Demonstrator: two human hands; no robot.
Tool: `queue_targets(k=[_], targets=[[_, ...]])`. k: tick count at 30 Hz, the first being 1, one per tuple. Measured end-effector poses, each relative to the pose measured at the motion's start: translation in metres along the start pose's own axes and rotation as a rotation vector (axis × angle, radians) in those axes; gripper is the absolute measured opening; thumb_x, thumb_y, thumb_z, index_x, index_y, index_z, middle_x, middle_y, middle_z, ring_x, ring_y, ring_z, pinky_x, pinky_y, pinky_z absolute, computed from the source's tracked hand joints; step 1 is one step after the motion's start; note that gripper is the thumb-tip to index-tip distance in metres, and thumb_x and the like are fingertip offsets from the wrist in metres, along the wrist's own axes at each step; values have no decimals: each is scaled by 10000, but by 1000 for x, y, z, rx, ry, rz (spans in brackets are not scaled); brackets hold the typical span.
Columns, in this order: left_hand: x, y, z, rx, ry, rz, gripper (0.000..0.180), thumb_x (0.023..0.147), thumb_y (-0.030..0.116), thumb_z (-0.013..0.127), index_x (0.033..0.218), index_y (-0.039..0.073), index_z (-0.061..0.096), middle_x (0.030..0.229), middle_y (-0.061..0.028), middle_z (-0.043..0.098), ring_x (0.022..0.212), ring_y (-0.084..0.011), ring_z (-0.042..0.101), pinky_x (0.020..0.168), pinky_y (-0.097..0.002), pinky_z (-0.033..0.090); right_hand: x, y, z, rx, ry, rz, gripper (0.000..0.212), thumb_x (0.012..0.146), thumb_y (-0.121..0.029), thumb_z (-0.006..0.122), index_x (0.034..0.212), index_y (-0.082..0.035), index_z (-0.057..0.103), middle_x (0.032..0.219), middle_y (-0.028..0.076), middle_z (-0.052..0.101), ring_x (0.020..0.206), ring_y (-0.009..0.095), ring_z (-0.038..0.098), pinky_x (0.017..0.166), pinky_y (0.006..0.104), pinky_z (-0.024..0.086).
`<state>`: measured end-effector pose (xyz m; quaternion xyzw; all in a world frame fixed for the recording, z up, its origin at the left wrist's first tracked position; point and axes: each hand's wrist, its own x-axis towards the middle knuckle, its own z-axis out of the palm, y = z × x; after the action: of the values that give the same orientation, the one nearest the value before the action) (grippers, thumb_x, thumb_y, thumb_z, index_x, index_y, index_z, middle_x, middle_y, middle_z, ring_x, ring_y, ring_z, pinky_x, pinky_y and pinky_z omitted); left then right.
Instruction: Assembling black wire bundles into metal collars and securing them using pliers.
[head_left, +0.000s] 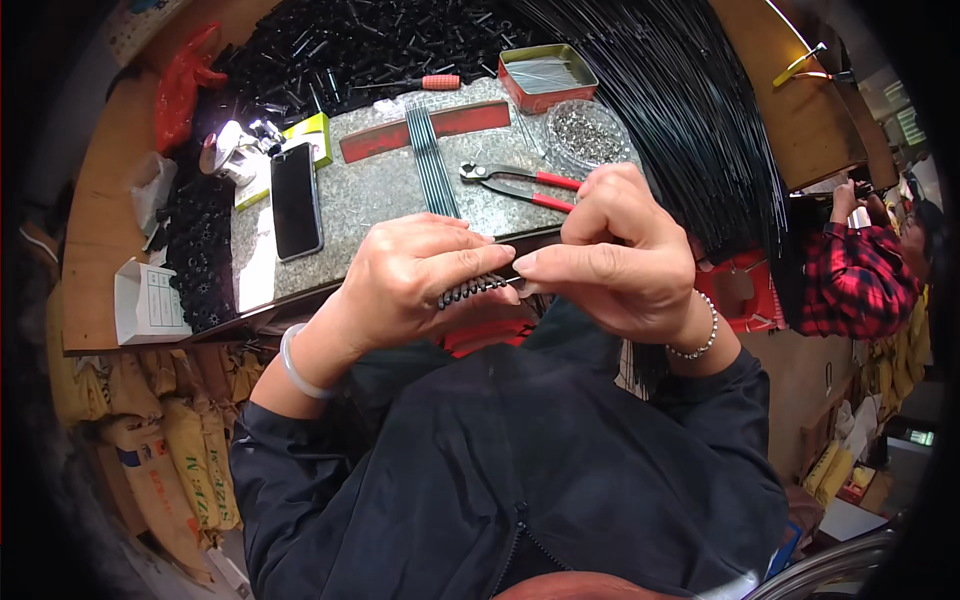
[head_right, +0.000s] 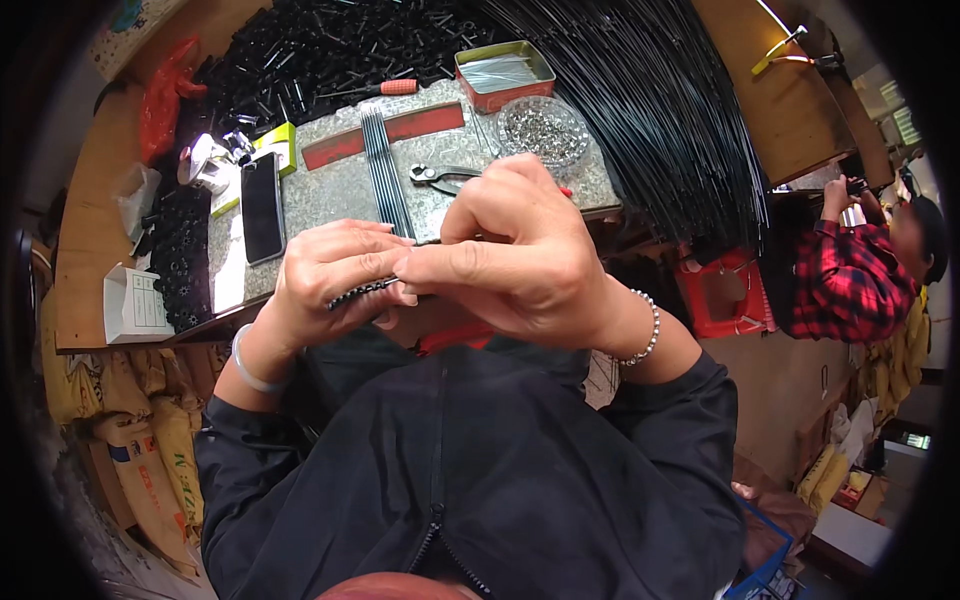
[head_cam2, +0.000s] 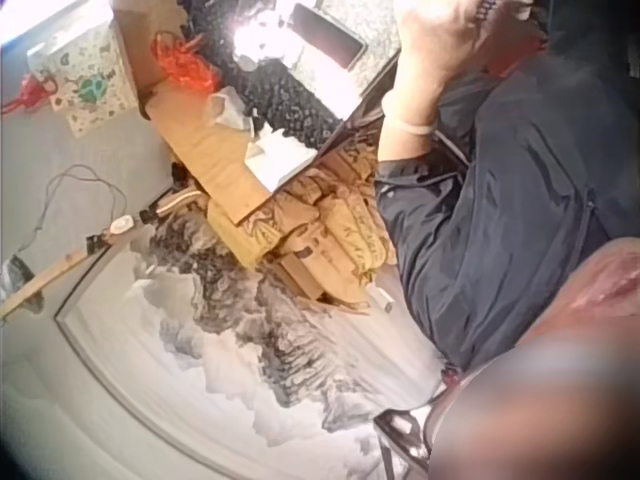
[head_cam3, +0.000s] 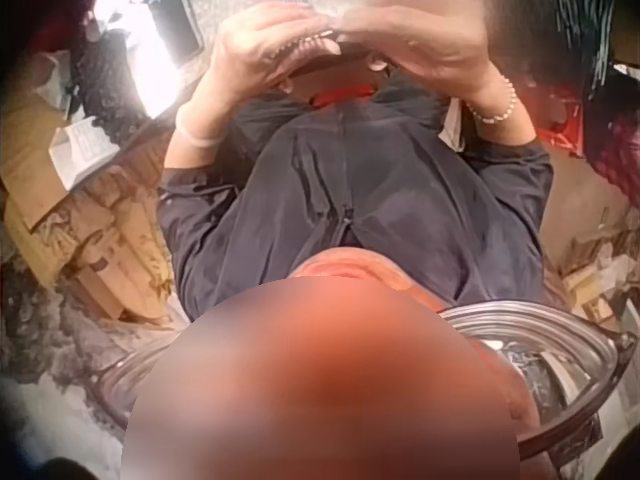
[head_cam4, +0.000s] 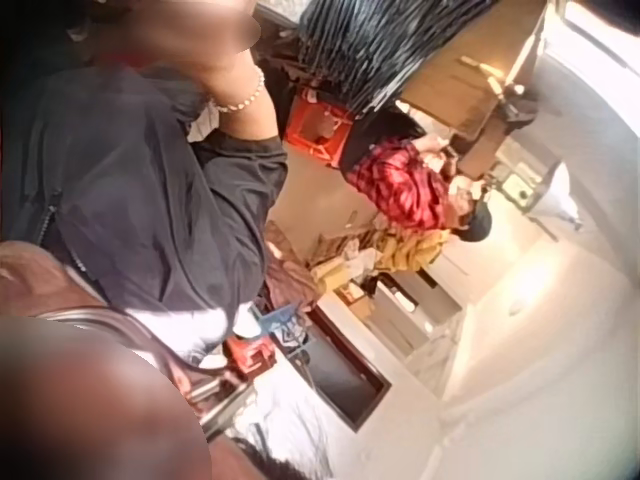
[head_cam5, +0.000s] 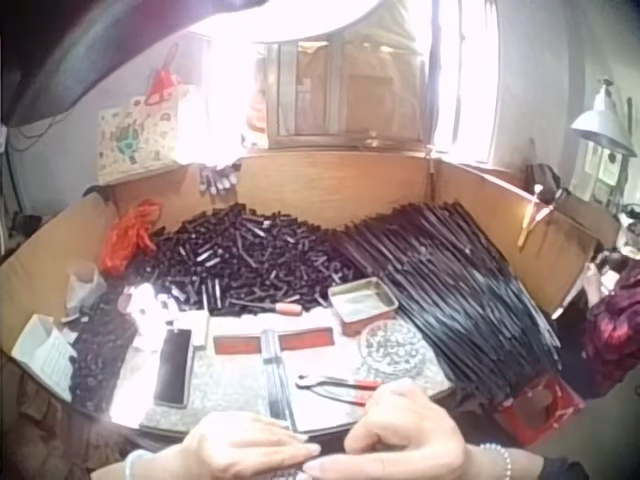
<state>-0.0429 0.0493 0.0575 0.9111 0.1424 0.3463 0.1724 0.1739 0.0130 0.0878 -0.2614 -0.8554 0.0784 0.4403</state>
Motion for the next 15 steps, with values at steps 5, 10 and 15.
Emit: queue_targets(k=[5, 10, 15], targets=[[2, 0, -1, 27, -3, 7, 271, 708, 215, 695, 856, -6, 644, 811, -125, 656, 762, -267, 657, 729, -375, 532, 3, -1, 4, -163, 60, -176, 288, 582, -120, 752, 864, -129, 697, 673, -29, 458, 604, 141, 422, 675, 311, 397], [0, -3, 1, 94, 32, 62, 333, 652, 301, 749, 844, 44, 660, 763, -66, 653, 686, -218, 641, 637, -317, 517, 6, 2, 4, 42, -23, -100, 298, 607, -116, 761, 894, -94, 682, 673, -12, 465, 599, 153, 436, 643, 322, 400], [2, -3, 1, 70, 28, 47, 266, 675, 242, 730, 842, 49, 655, 756, -72, 651, 686, -221, 640, 641, -321, 519, 8, 0, 15, 99, -14, -143, 297, 637, -153, 759, 906, -64, 668, 677, -1, 479, 607, 157, 450, 636, 318, 406]])
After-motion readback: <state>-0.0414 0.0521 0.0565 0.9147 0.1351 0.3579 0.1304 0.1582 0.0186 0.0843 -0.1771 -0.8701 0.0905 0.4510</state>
